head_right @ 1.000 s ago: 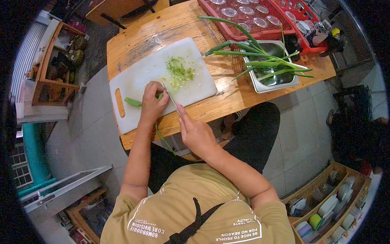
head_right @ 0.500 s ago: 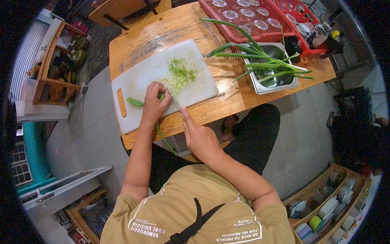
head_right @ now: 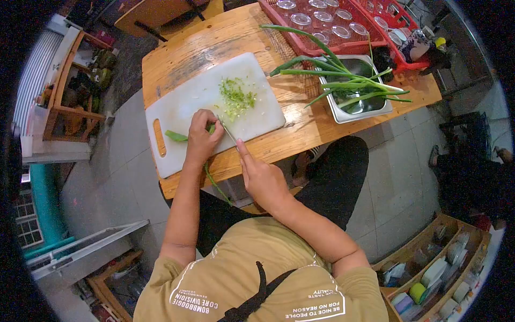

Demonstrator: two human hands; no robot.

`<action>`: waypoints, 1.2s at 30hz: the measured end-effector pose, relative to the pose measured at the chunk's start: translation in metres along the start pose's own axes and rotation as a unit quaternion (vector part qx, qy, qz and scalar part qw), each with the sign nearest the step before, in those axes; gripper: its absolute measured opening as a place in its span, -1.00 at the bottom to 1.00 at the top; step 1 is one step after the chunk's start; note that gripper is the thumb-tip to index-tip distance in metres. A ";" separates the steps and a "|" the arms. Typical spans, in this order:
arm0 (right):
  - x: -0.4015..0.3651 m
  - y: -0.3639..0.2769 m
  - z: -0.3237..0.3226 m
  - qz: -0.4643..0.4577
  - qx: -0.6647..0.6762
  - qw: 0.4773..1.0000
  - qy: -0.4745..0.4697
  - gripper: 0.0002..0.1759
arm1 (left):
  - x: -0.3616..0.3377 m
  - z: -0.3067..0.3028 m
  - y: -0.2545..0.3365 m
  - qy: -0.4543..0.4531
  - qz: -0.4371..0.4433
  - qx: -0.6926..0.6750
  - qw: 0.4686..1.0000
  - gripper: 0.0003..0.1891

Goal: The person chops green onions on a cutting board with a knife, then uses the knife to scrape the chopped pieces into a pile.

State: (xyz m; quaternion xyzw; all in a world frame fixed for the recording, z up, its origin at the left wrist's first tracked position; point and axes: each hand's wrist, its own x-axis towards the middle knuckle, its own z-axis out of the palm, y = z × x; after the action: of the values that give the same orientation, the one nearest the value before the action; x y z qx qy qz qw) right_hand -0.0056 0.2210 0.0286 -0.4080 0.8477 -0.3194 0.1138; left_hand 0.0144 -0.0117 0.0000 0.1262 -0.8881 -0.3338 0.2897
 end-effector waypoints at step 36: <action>0.004 0.011 -0.010 -0.034 -0.028 0.992 0.117 -0.35 | -0.002 -0.021 0.030 -0.033 0.098 0.066 0.993 -0.66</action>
State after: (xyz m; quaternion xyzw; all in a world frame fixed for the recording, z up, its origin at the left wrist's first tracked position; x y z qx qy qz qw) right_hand -0.0196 0.2271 0.0293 -0.3995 0.8495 -0.3446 -0.0092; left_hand 0.0274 0.0008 0.0316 0.0467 -0.9252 -0.2486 0.2829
